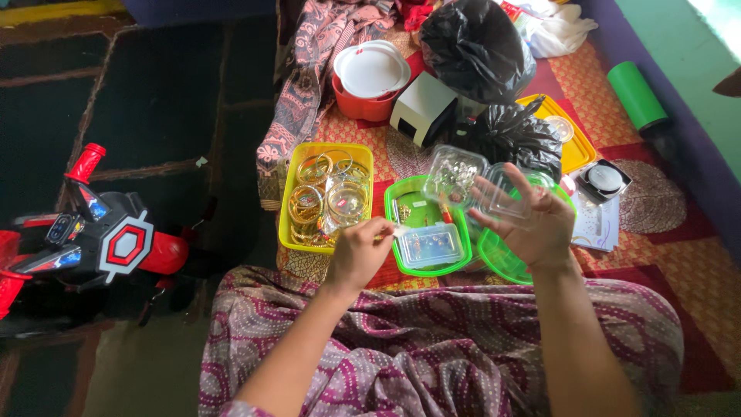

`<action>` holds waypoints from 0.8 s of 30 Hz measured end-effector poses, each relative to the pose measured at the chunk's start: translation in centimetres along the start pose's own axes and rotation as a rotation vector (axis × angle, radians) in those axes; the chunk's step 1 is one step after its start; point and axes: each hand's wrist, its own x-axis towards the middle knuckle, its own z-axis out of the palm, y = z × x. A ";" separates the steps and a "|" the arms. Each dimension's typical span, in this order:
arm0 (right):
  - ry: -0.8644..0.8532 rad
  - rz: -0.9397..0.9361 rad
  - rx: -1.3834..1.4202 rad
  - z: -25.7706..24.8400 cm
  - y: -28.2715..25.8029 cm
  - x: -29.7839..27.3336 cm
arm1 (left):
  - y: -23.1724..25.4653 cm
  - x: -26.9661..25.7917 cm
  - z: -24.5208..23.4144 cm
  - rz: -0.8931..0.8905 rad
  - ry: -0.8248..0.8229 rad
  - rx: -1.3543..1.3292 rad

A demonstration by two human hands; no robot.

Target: The person sits on a mat and organizes bangles by picking them up from a pile and placing them into a yellow plastic container. They then open a green container, place a small plastic bag inside, and close it.

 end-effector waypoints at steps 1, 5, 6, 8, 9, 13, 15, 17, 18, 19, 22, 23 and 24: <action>0.026 -0.035 -0.001 0.2 -0.3 -0.2 | 0.0 0.8 0.7 0.043 0.011 -0.004; 0.181 -0.128 -0.030 1.3 -1.1 -0.4 | -0.8 4.0 3.2 0.160 -0.003 0.014; 0.176 -0.128 -0.024 1.4 -1.1 -0.5 | -1.2 4.7 4.1 0.201 -0.001 0.013; 0.165 -0.127 -0.011 1.6 -1.2 -0.5 | -2.6 6.1 5.9 0.283 0.004 0.014; 0.153 -0.125 -0.012 1.6 -1.3 -0.4 | -3.4 6.7 6.6 0.286 -0.006 0.061; 0.137 -0.086 -0.016 1.9 -1.3 -0.1 | -4.3 6.7 6.7 0.223 0.073 0.068; 0.128 -0.056 -0.040 1.9 -1.1 0.0 | -2.9 6.4 5.8 -0.022 0.073 -0.177; 0.106 -0.020 -0.086 1.7 -0.8 0.0 | -1.1 6.7 5.3 -0.455 -0.034 -0.575; 0.056 0.024 -0.058 1.5 -0.7 0.0 | -0.4 6.9 5.0 -0.539 -0.057 -0.828; 0.007 0.068 -0.030 1.3 -0.6 0.2 | 0.1 7.2 4.7 -0.622 -0.080 -1.081; -0.004 0.179 -0.080 1.2 -0.3 0.3 | 1.3 7.1 4.5 -0.719 -0.218 -1.475; 0.018 0.213 -0.118 1.3 -0.1 0.4 | 1.4 6.8 4.7 -0.728 -0.279 -1.543; 0.055 0.215 -0.141 1.4 0.1 0.5 | 1.4 6.7 5.3 -0.710 -0.281 -1.551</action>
